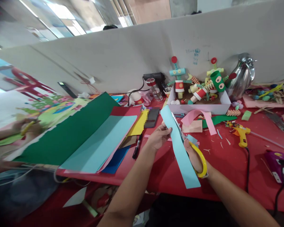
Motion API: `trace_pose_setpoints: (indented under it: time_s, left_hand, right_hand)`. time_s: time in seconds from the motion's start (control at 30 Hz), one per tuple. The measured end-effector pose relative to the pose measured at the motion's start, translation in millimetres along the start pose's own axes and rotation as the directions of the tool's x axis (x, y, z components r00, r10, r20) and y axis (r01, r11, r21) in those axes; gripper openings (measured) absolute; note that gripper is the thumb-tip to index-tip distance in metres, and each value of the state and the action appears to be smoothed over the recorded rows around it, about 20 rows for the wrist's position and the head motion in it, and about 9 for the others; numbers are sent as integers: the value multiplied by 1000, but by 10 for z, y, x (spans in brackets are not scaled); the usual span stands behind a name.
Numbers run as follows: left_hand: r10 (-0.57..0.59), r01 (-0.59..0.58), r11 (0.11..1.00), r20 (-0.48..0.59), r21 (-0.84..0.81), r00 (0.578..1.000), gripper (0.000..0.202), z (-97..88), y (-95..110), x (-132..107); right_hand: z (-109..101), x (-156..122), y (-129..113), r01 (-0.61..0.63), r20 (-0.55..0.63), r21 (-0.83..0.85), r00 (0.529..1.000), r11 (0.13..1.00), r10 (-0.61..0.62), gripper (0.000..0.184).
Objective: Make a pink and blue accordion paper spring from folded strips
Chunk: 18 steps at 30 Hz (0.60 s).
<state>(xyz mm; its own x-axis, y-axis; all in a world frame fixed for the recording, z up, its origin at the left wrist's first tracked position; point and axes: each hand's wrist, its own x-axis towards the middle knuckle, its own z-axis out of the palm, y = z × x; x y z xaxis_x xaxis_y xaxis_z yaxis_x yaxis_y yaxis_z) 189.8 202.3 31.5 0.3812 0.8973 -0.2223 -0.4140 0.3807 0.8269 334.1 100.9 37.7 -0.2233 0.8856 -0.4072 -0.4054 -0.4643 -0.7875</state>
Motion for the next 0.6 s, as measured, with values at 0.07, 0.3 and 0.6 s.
trace_pose_setpoints:
  time_s: [0.07,0.3,0.6]
  left_hand:
    - [-3,3,1000,3,7,1000,36,-5,11,0]
    - [111,-116,993,-155,-24,982,38,-23,-3,58]
    - [67,-66,998,-117,11,991,32,20,-50,33]
  right_hand:
    - [19,2,7,37,-6,-17,999,999,-37,66]
    - [36,5,41,86,15,-12,996,996,-86,60]
    - [-27,16,57,14,62,-7,998,1000,-13,66]
